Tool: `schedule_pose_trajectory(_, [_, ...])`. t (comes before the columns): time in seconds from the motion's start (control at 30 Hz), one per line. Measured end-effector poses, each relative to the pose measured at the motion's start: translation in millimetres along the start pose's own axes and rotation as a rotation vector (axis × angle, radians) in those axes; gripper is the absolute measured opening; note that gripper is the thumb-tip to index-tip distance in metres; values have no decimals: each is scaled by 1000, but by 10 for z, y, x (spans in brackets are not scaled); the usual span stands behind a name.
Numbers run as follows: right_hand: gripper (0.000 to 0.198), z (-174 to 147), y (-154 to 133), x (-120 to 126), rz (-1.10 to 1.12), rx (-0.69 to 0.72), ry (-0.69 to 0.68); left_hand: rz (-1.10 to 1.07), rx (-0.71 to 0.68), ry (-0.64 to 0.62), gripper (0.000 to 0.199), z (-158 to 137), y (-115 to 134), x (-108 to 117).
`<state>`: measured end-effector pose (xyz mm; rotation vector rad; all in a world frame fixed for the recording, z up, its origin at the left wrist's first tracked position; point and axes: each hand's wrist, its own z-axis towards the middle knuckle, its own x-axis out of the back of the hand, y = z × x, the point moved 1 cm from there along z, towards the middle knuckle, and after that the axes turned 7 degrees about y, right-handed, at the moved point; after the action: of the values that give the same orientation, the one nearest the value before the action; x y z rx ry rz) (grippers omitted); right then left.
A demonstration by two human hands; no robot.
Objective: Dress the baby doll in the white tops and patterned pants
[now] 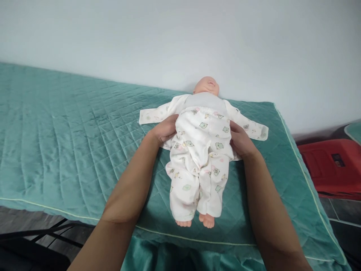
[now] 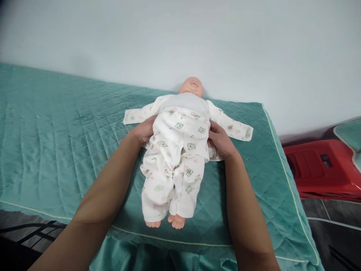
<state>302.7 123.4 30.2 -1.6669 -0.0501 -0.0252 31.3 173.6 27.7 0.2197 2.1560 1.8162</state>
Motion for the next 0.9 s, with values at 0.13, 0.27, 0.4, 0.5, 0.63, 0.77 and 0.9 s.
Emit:
schedule_pose_trajectory(0.13, [54, 19, -11, 6, -66, -46, -30, 14, 35, 3, 54, -2, -4, -5])
schedule_pose_trajectory(0.27, [45, 37, -23, -11, -85, -69, -4, -3, 31, 5, 51, 10, -8, 0])
schedule_pose_trajectory(0.4, [38, 48, -7, 24, -13, -66, -2, 41, 57, -15, 43, 48, -35, 32])
schedule_pose_trajectory(0.5, [29, 73, 29, 89, 18, -83, -19, 105, 61, 13, 36, 51, -21, 35])
schedule_pose_trajectory(0.63, [27, 95, 66, 120, -4, -92, -55, 222, 16, 55, 33, 15, 44, 2])
schedule_pose_trajectory(0.77, [29, 91, 46, 56, -77, -77, -5, 313, -32, 51, 35, 2, 78, -8])
schedule_pose_trajectory(0.9, [31, 115, -16, 16, -269, -22, 134, 316, -69, 17, 40, 3, 109, -6])
